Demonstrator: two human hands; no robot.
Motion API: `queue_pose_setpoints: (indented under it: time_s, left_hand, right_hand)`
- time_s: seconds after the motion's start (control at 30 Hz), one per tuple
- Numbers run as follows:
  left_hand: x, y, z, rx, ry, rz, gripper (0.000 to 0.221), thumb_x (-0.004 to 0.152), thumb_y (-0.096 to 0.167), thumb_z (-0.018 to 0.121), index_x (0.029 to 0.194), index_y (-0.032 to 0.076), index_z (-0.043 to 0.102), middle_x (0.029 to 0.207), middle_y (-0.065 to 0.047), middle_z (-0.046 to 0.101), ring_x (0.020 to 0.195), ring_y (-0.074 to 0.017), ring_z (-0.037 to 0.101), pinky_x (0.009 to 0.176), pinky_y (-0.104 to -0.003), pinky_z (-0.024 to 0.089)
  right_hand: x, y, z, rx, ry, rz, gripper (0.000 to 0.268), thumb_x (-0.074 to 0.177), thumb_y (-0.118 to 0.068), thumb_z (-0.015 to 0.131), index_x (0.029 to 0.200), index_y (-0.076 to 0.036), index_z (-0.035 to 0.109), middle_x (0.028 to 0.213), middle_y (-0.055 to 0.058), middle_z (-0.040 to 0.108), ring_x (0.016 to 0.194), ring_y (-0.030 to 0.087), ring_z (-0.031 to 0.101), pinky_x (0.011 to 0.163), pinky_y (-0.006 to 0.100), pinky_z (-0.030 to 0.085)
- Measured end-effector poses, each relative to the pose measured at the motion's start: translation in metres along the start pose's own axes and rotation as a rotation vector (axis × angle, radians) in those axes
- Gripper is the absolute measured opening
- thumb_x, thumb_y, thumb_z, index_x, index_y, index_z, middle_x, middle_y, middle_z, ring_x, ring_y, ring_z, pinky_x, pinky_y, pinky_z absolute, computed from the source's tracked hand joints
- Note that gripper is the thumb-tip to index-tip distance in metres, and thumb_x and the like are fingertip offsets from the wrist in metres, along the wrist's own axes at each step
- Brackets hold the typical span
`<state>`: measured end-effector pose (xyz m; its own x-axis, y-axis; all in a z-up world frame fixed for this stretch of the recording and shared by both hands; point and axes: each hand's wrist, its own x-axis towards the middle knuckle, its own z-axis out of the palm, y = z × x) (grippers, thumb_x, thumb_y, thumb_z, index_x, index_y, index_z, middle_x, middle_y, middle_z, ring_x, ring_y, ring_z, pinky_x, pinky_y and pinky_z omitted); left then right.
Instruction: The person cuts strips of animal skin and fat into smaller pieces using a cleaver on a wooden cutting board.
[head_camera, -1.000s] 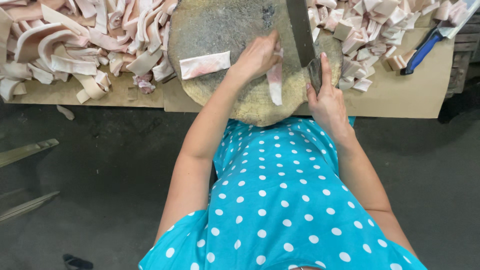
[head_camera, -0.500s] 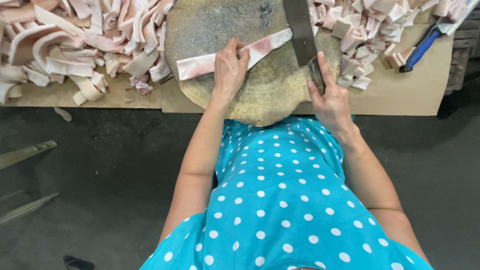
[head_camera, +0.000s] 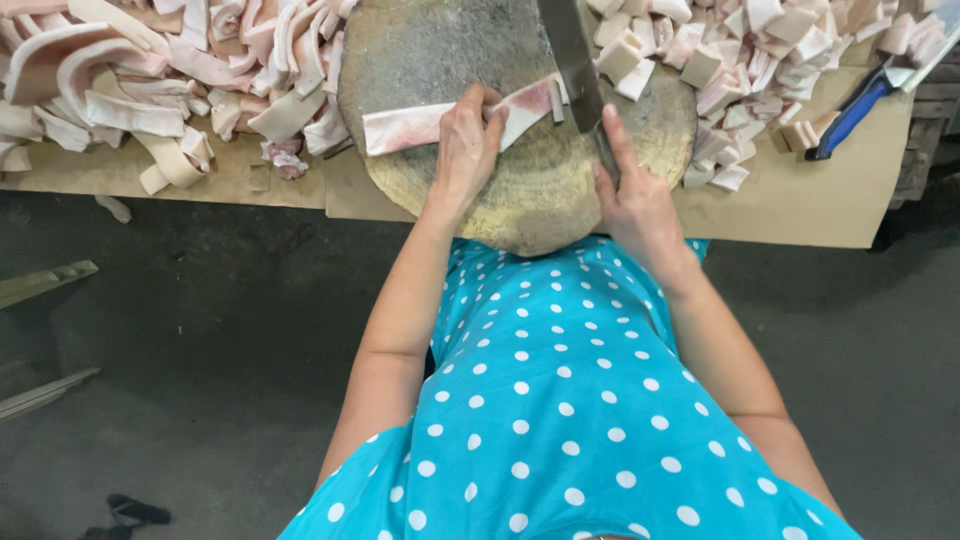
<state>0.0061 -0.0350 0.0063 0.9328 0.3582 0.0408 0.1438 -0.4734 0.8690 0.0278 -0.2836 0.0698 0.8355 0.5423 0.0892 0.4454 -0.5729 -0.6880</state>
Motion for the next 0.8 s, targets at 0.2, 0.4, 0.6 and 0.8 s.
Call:
queue_pose_setpoints:
  time_s: [0.2, 0.4, 0.6, 0.8]
  left_hand:
    - [0.007, -0.006, 0.017, -0.085, -0.072, -0.048, 0.019, 0.096, 0.011, 0.061, 0.108, -0.002, 0.067, 0.089, -0.016, 0.073, 0.073, -0.0232, 0.071, 0.065, -0.040, 0.058]
    - [0.022, -0.007, 0.017, -0.010, -0.051, -0.008, 0.016, 0.099, 0.011, 0.059, 0.106, -0.001, 0.068, 0.087, -0.013, 0.070, 0.073, -0.0194, 0.067, 0.064, -0.035, 0.059]
    - [0.023, -0.005, 0.004, -0.059, -0.020, 0.015, 0.015, 0.093, 0.009, 0.065, 0.102, -0.003, 0.065, 0.083, -0.014, 0.070, 0.072, -0.0225, 0.069, 0.066, -0.037, 0.054]
    - [0.019, -0.019, 0.009, -0.015, 0.057, 0.154, 0.017, 0.091, 0.008, 0.067, 0.104, -0.004, 0.066, 0.087, -0.020, 0.072, 0.081, -0.0310, 0.073, 0.072, -0.040, 0.056]
  right_hand:
    - [0.003, -0.010, -0.037, 0.108, -0.014, 0.248, 0.065, 0.112, -0.016, 0.061, 0.169, -0.020, 0.031, 0.091, 0.020, 0.074, 0.068, 0.021, 0.071, 0.065, 0.037, 0.057]
    - [-0.020, -0.028, -0.066, 0.092, 0.212, -0.069, 0.060, 0.121, -0.012, 0.061, 0.168, -0.014, 0.024, 0.095, 0.013, 0.074, 0.072, 0.014, 0.071, 0.065, 0.028, 0.057]
    - [0.004, -0.034, -0.015, 0.044, 0.253, -0.228, 0.066, 0.116, -0.010, 0.060, 0.166, -0.019, 0.017, 0.110, 0.026, 0.072, 0.089, 0.037, 0.073, 0.076, 0.040, 0.058]
    - [0.023, -0.017, 0.016, -0.006, -0.139, 0.155, 0.070, 0.109, -0.019, 0.062, 0.167, -0.023, 0.024, 0.091, 0.030, 0.071, 0.084, 0.050, 0.069, 0.075, 0.054, 0.052]
